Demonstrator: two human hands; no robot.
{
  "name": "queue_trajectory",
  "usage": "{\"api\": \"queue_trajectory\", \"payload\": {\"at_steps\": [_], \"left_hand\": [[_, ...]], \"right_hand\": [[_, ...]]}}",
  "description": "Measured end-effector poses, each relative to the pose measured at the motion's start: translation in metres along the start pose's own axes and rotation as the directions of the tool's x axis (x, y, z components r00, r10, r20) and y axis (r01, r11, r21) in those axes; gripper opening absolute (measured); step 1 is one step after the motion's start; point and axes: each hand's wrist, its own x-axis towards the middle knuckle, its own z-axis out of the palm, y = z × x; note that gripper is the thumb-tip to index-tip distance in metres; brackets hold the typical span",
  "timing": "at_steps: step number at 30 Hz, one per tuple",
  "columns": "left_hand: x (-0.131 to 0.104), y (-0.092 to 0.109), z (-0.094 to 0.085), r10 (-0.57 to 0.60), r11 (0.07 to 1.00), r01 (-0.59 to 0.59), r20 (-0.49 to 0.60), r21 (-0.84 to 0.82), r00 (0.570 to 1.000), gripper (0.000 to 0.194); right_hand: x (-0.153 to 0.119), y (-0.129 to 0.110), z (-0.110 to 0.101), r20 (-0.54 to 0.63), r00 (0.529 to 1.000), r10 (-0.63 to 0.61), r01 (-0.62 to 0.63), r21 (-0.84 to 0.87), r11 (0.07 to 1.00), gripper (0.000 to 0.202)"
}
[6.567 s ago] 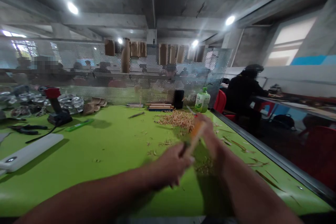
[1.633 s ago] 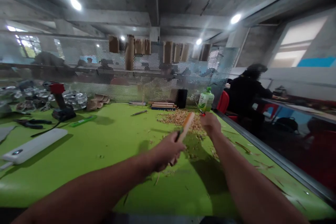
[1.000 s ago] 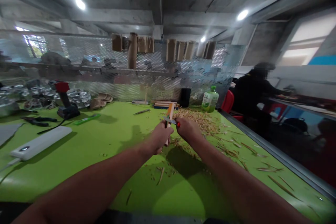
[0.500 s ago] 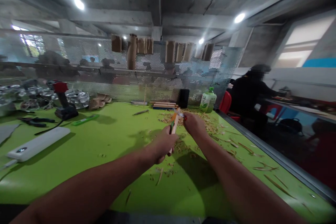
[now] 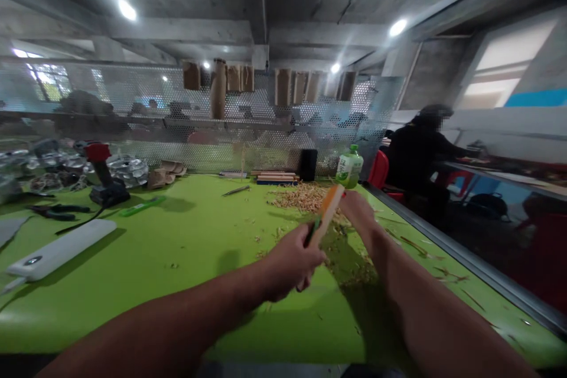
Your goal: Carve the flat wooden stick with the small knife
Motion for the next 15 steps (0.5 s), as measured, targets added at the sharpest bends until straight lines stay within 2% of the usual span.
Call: {"api": "queue_trajectory", "payload": {"at_steps": [2, 4, 7, 9, 12, 15], "left_hand": [[0.01, -0.002, -0.011, -0.011, 0.993, 0.003, -0.072, -0.115, 0.997, 0.056], [0.025, -0.005, -0.026, -0.016, 0.973, -0.015, -0.132, -0.232, 0.991, 0.044], [0.045, -0.009, -0.044, 0.028, 0.947, -0.076, -0.155, -0.313, 0.988, 0.03], [0.053, -0.012, -0.05, 0.048, 0.941, -0.1, -0.165, -0.324, 0.985, 0.026], [0.058, -0.017, -0.052, 0.067, 0.939, -0.123, -0.18, -0.322, 0.981, 0.027], [0.06, -0.018, -0.052, 0.104, 0.943, -0.156, -0.185, -0.294, 0.977, 0.029]], "right_hand": [[0.001, -0.001, 0.001, -0.045, 0.999, -0.008, 0.009, 0.018, 1.0, 0.041], [-0.004, -0.012, 0.006, -0.07, 0.997, -0.034, 0.038, 0.054, 0.998, 0.041], [-0.02, -0.032, 0.015, -0.091, 0.99, -0.107, 0.121, 0.164, 0.979, 0.038], [-0.032, -0.042, 0.018, -0.106, 0.973, -0.204, 0.222, 0.211, 0.952, 0.036], [-0.051, -0.053, 0.017, -0.092, 0.922, -0.376, 0.386, 0.152, 0.91, 0.033], [-0.066, -0.063, 0.014, -0.011, 0.895, -0.447, 0.447, 0.036, 0.894, 0.03]]}}
